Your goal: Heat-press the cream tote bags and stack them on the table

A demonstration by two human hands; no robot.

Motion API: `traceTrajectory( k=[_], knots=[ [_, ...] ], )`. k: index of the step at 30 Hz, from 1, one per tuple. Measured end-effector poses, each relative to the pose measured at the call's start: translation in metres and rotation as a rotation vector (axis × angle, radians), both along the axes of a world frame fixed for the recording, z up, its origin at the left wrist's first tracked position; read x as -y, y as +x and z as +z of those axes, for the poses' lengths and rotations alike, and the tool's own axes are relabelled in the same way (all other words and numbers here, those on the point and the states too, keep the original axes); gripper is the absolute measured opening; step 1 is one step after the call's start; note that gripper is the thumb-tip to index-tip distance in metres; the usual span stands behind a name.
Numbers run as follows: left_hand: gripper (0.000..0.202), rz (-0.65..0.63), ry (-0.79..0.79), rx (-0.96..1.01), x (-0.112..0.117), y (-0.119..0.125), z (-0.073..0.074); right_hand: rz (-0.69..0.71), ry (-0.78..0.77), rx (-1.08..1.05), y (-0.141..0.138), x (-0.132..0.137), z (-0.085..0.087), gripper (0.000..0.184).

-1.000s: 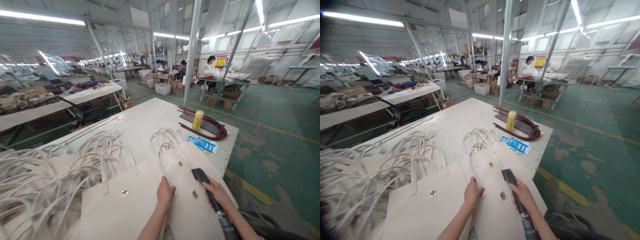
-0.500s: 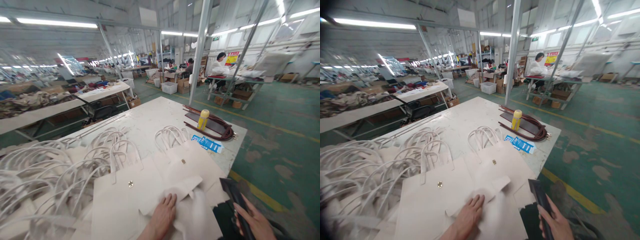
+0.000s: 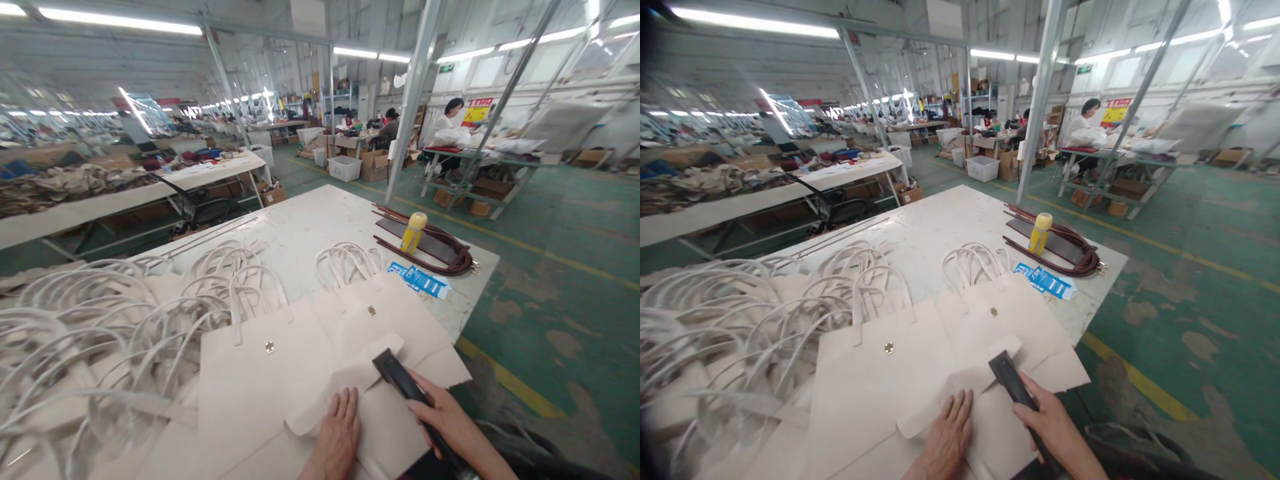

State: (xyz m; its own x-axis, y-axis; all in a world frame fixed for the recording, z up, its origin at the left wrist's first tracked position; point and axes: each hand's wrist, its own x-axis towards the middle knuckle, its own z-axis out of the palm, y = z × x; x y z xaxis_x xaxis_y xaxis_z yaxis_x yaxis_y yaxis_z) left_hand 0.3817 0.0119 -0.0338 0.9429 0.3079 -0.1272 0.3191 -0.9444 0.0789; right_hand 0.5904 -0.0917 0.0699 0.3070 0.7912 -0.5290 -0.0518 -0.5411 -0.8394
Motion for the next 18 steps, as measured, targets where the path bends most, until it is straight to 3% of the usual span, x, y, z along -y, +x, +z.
traceTrajectory(
  k=[4,9,14,18],
  knots=[
    [0.031,-0.018,0.054,0.070,0.011,-0.008,-0.009,0.069,-0.058,0.056,-0.010,-0.038,-0.023,0.060],
    [0.030,0.019,0.049,0.085,0.021,-0.018,-0.014,0.072,-0.054,0.105,-0.012,-0.072,-0.022,0.057],
    [0.034,0.218,-0.072,0.023,0.017,-0.062,0.006,0.046,-0.028,0.187,-0.020,-0.089,-0.027,0.059],
    [0.055,0.318,-0.153,0.097,0.011,-0.093,0.018,0.045,0.003,0.186,-0.031,-0.076,-0.022,0.061]
  ],
)
